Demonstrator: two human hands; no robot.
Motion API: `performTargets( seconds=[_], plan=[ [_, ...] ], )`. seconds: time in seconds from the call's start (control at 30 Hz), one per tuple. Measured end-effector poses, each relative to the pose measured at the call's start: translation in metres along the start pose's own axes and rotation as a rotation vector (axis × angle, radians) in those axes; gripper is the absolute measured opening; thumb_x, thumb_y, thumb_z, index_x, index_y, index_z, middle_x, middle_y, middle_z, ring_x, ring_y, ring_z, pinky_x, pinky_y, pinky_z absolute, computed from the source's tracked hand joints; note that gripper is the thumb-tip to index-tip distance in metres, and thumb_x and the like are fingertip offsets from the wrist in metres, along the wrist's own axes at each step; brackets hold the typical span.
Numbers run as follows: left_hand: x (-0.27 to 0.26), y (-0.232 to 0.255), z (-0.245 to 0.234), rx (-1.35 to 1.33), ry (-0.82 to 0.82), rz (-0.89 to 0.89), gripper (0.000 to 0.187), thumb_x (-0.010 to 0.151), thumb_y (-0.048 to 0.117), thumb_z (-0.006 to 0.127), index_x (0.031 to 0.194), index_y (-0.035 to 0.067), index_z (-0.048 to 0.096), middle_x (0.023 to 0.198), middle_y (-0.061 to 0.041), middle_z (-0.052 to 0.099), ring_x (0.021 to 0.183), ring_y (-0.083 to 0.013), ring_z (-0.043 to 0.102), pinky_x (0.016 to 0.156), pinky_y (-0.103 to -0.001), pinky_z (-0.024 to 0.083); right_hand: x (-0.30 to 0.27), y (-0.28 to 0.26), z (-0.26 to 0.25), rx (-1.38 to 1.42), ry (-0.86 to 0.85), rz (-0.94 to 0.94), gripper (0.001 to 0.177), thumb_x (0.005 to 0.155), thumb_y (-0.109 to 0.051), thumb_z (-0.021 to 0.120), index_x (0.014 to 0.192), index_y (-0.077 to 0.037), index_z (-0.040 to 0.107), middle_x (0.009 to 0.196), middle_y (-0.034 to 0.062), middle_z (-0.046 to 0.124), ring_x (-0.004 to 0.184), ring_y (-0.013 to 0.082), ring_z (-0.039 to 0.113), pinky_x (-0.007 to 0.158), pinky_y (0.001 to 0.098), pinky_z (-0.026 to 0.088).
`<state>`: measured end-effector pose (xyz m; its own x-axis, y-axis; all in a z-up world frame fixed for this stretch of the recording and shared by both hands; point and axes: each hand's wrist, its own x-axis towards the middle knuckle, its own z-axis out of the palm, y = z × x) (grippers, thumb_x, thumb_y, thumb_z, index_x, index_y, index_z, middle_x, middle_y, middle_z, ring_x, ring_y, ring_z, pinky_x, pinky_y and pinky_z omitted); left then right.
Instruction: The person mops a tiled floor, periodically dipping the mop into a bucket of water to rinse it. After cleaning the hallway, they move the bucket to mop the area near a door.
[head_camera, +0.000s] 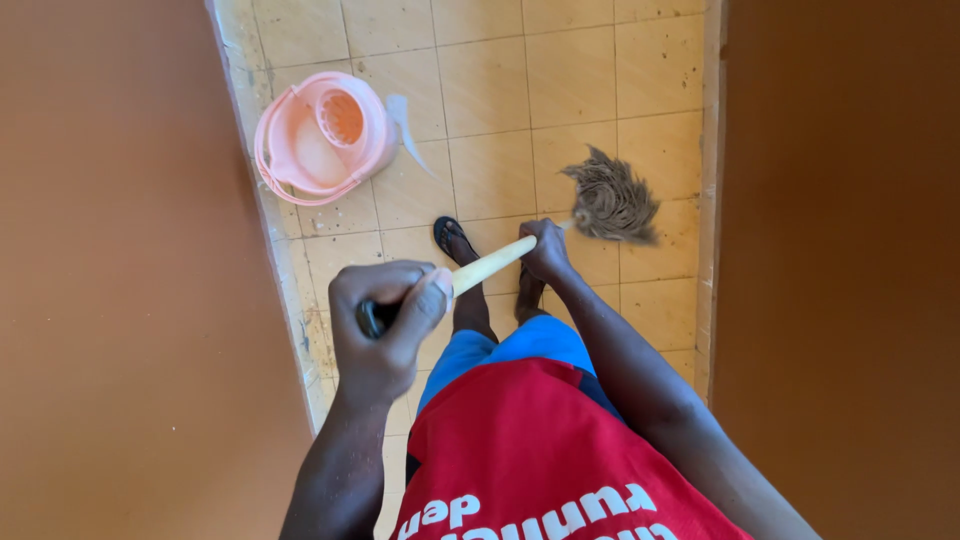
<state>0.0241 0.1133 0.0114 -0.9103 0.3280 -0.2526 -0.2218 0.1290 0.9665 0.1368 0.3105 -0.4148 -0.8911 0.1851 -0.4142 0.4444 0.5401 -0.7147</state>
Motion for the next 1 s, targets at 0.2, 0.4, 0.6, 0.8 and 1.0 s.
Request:
performTargets(
  seconds=[0.2, 0.4, 0.6, 0.8, 1.0],
  plan=[
    [-0.026, 0.023, 0.001, 0.160, 0.061, 0.147, 0.031, 0.095, -0.006, 0.061, 0.065, -0.004, 0.052, 0.060, -0.004, 0.050, 0.054, -0.0095, 0.047, 0.053, -0.027, 0.035, 0.058, -0.042, 0.007, -0.004, 0.119, -0.272, 0.018, 0.070, -0.013, 0.081, 0.068, -0.010, 0.063, 0.074, 0.0087, 0.067, 0.087, 0.0358, 0.061, 0.078, 0.0473, 0.048],
    [-0.060, 0.018, 0.018, 0.168, 0.094, 0.179, 0.036, 0.095, -0.008, 0.062, 0.063, -0.002, 0.046, 0.060, -0.005, 0.046, 0.058, -0.0131, 0.049, 0.057, -0.027, 0.038, 0.096, -0.070, 0.037, 0.048, 0.087, -0.429, 0.019, 0.072, -0.012, 0.080, 0.068, -0.009, 0.061, 0.074, 0.0085, 0.064, 0.088, 0.0337, 0.061, 0.077, 0.0446, 0.049],
    [-0.099, 0.004, 0.010, 0.054, -0.052, 0.389, 0.032, 0.081, -0.012, 0.067, 0.060, 0.003, 0.048, 0.062, -0.009, 0.058, 0.055, -0.0168, 0.060, 0.053, -0.027, 0.046, 0.061, -0.060, 0.090, 0.161, -0.139, -0.546, 0.019, 0.071, -0.014, 0.080, 0.073, -0.010, 0.062, 0.079, 0.0100, 0.064, 0.087, 0.0330, 0.062, 0.078, 0.0434, 0.052],
    [-0.156, -0.023, -0.034, -0.279, 0.133, 0.387, 0.035, 0.095, 0.002, 0.054, 0.063, 0.002, 0.041, 0.052, -0.008, 0.044, 0.045, -0.0163, 0.041, 0.049, -0.038, 0.036, -0.024, -0.083, 0.065, 0.093, -0.220, -0.476, 0.022, 0.070, -0.019, 0.080, 0.082, -0.011, 0.064, 0.087, 0.0068, 0.066, 0.102, 0.0341, 0.061, 0.085, 0.0487, 0.045],
    [-0.135, -0.051, -0.023, -0.428, 0.042, 0.321, 0.036, 0.093, 0.004, 0.051, 0.061, 0.005, 0.035, 0.048, -0.006, 0.039, 0.041, -0.0139, 0.033, 0.048, -0.035, 0.028, -0.056, -0.018, 0.026, 0.011, -0.187, -0.319, 0.021, 0.071, -0.023, 0.081, 0.088, -0.017, 0.072, 0.092, 0.0042, 0.072, 0.100, 0.0331, 0.062, 0.091, 0.0503, 0.043]
  ],
)
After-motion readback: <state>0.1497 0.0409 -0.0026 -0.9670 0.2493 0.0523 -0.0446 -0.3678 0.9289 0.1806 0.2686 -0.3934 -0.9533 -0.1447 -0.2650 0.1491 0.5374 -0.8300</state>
